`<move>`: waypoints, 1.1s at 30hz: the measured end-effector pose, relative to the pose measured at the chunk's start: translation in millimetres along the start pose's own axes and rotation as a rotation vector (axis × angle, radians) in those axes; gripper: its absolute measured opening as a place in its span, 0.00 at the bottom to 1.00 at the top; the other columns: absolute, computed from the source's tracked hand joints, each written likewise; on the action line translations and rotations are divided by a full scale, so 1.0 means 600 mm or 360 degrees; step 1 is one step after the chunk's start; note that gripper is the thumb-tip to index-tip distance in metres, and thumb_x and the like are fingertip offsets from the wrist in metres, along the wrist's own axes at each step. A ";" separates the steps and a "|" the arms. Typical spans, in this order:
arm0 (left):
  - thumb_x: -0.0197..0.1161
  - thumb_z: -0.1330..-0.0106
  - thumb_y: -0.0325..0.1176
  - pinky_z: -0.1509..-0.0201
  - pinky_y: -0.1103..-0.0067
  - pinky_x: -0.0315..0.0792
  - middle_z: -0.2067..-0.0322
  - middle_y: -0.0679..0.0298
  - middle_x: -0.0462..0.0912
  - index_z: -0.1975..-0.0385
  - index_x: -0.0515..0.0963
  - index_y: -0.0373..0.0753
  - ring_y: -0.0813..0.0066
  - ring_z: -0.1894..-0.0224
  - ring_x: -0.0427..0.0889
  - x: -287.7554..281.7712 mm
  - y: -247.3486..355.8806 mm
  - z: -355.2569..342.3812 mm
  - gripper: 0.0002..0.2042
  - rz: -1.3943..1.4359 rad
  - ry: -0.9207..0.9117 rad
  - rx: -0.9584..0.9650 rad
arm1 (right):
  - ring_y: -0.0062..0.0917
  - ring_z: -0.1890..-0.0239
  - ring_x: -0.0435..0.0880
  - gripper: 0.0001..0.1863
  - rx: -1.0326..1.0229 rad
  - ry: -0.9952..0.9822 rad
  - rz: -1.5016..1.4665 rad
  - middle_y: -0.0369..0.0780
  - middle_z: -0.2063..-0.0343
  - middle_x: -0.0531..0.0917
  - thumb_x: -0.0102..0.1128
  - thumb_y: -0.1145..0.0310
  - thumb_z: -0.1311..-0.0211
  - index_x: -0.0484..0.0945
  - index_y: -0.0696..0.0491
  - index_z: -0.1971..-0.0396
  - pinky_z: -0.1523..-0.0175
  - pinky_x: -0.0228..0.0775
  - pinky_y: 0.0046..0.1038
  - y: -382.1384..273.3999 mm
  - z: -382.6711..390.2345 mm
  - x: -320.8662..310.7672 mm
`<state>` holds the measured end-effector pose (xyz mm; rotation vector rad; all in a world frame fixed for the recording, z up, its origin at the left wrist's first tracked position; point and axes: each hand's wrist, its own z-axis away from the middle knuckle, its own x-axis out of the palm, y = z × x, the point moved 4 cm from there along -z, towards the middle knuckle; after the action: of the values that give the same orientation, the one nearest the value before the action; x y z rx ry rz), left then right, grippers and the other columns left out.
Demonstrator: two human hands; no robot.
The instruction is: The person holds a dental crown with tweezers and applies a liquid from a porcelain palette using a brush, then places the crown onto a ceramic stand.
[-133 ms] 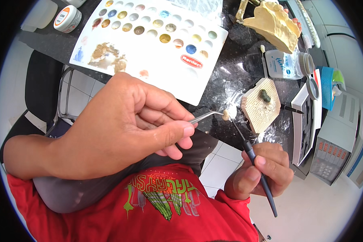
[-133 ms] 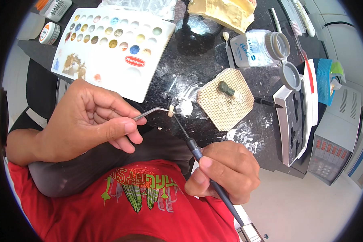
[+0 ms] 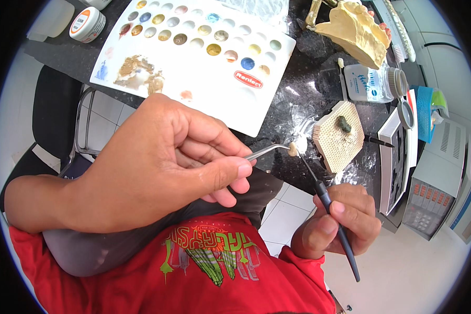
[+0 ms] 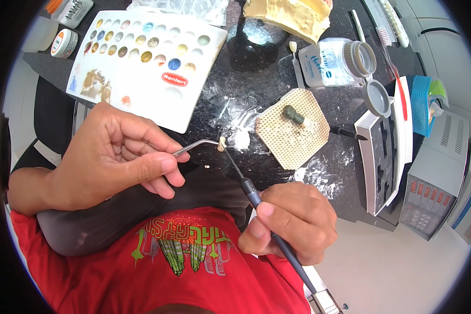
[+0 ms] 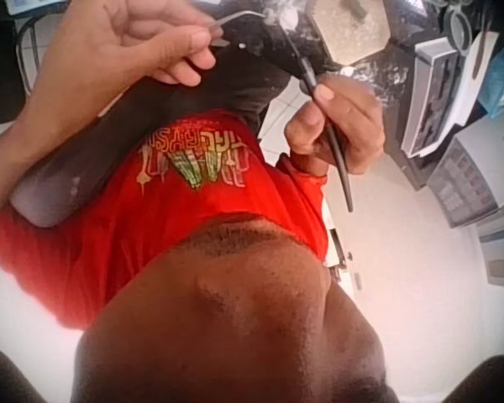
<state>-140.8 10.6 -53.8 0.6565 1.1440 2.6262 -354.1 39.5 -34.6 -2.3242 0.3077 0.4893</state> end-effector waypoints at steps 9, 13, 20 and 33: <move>0.60 0.37 0.25 0.68 0.85 0.80 0.71 0.52 0.83 0.62 0.76 0.22 0.73 0.71 0.85 0.001 0.001 0.000 0.10 0.0022 0.0008 -0.0015 | 0.22 0.85 0.75 0.12 -0.0011 0.0013 0.0011 0.39 0.81 0.75 0.58 0.79 0.58 0.74 0.59 0.69 0.82 0.69 0.21 0.000 0.001 -0.001; 0.60 0.38 0.24 0.66 0.84 0.80 0.71 0.51 0.83 0.62 0.75 0.22 0.73 0.71 0.85 0.000 0.000 0.000 0.10 0.0023 0.0006 -0.0021 | 0.22 0.85 0.75 0.11 -0.0016 0.0032 0.0017 0.39 0.82 0.75 0.58 0.79 0.58 0.74 0.59 0.69 0.82 0.69 0.21 0.000 0.002 -0.002; 0.60 0.38 0.23 0.66 0.83 0.81 0.72 0.50 0.83 0.62 0.75 0.22 0.73 0.71 0.85 0.000 -0.001 0.000 0.09 0.0006 0.0024 -0.0008 | 0.22 0.85 0.75 0.11 0.0012 -0.0001 0.0015 0.38 0.81 0.75 0.58 0.79 0.58 0.73 0.59 0.70 0.81 0.70 0.20 -0.001 0.002 -0.003; 0.61 0.39 0.23 0.66 0.84 0.80 0.72 0.51 0.83 0.63 0.76 0.22 0.74 0.72 0.84 0.001 0.002 0.000 0.09 -0.0003 0.0024 -0.0006 | 0.22 0.86 0.74 0.13 -0.0010 0.0001 0.0041 0.38 0.82 0.75 0.57 0.80 0.60 0.73 0.59 0.69 0.82 0.68 0.20 -0.001 -0.001 0.000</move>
<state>-141.4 10.2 -52.6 0.6354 1.1428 2.6358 -353.5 39.9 -33.9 -2.3290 0.3374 0.5030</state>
